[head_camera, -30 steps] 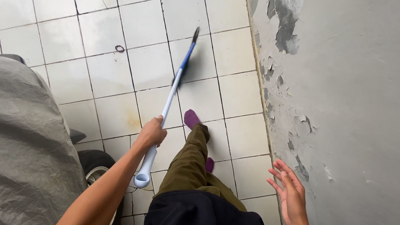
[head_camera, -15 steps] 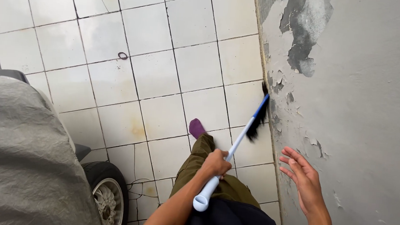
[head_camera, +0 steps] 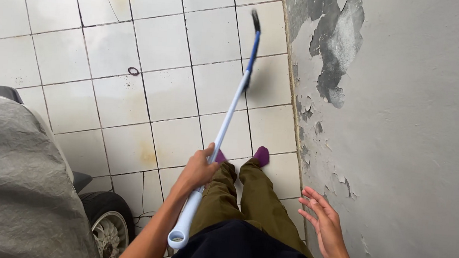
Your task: The person sweeps a tiled floor area with a long-handled broom, moving debris toward the edges and into a drain. The person navigates around a covered vehicle and potted plants while sweeping.
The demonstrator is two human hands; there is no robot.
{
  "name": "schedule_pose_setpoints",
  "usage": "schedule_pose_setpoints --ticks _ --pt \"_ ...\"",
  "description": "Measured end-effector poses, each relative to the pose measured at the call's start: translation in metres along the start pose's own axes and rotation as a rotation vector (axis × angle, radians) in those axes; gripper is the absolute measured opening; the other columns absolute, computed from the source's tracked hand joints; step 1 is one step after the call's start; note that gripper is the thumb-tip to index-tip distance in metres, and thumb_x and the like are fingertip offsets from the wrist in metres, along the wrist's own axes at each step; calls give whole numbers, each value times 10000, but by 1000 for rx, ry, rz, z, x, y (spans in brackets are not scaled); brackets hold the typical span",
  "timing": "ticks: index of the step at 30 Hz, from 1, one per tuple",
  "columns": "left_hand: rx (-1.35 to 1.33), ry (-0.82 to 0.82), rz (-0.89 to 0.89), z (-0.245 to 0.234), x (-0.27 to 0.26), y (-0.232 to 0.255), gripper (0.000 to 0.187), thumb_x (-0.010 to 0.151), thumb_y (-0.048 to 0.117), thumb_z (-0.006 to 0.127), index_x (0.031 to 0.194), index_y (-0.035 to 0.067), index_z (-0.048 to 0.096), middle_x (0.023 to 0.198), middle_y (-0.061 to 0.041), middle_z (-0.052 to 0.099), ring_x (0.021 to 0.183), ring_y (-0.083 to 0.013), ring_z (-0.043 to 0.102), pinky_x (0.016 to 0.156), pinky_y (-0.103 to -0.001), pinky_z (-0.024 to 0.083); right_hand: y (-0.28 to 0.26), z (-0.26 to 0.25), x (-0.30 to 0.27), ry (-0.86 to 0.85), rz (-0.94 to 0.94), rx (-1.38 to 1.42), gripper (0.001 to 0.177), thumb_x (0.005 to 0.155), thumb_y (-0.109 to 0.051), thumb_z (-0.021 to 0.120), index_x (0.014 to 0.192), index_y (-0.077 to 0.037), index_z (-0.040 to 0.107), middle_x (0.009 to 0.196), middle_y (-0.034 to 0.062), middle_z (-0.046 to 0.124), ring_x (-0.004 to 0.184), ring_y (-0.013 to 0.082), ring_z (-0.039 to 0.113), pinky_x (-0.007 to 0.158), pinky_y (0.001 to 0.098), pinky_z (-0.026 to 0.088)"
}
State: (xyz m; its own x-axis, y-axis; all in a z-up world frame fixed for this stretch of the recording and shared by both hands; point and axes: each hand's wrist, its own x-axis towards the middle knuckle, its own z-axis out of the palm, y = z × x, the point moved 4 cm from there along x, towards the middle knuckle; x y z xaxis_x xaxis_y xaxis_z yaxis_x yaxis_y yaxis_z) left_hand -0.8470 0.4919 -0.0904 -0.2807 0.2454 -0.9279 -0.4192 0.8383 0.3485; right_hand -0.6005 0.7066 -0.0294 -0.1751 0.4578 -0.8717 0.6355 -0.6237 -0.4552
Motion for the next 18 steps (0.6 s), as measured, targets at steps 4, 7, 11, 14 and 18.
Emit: schedule_pose_setpoints --ticks 4,7,11,14,18 --pt "2 -98 -37 90 37 19 739 895 135 522 1613 185 356 1108 -173 704 553 -196 644 461 -344 580 -25 -9 12 -47 -5 -76 439 1003 -137 507 1407 -17 632 1416 128 652 1244 277 640 1062 469 547" --pt "-20 -143 -60 107 66 46 465 858 47 462 1300 95 601 870 -138 632 482 -209 572 440 -345 533 -56 -13 27 -93 -11 -213 457 1002 -166 498 1426 -52 627 1456 94 644 1285 236 630 1088 422 536" --pt "3 20 -109 58 80 48 664 901 56 539 1554 133 451 1050 -161 708 558 -185 627 508 -320 581 -84 -28 37 -111 -70 -227 455 995 -159 492 1415 -44 624 1433 92 643 1288 235 622 1084 419 535" --pt "203 238 -77 22 110 47 506 874 53 476 1376 98 521 1017 -177 707 796 -325 649 689 -457 583 -97 -36 58 -141 -113 -155 439 1002 -147 493 1405 -31 623 1405 112 641 1268 250 622 1065 435 545" --pt "218 400 -50 13 110 57 422 875 6 388 1280 45 497 1043 -229 660 965 -413 650 718 -538 574 -97 -46 71 -168 -107 -121 445 1003 -158 500 1411 -28 619 1411 132 641 1264 259 625 1059 445 543"
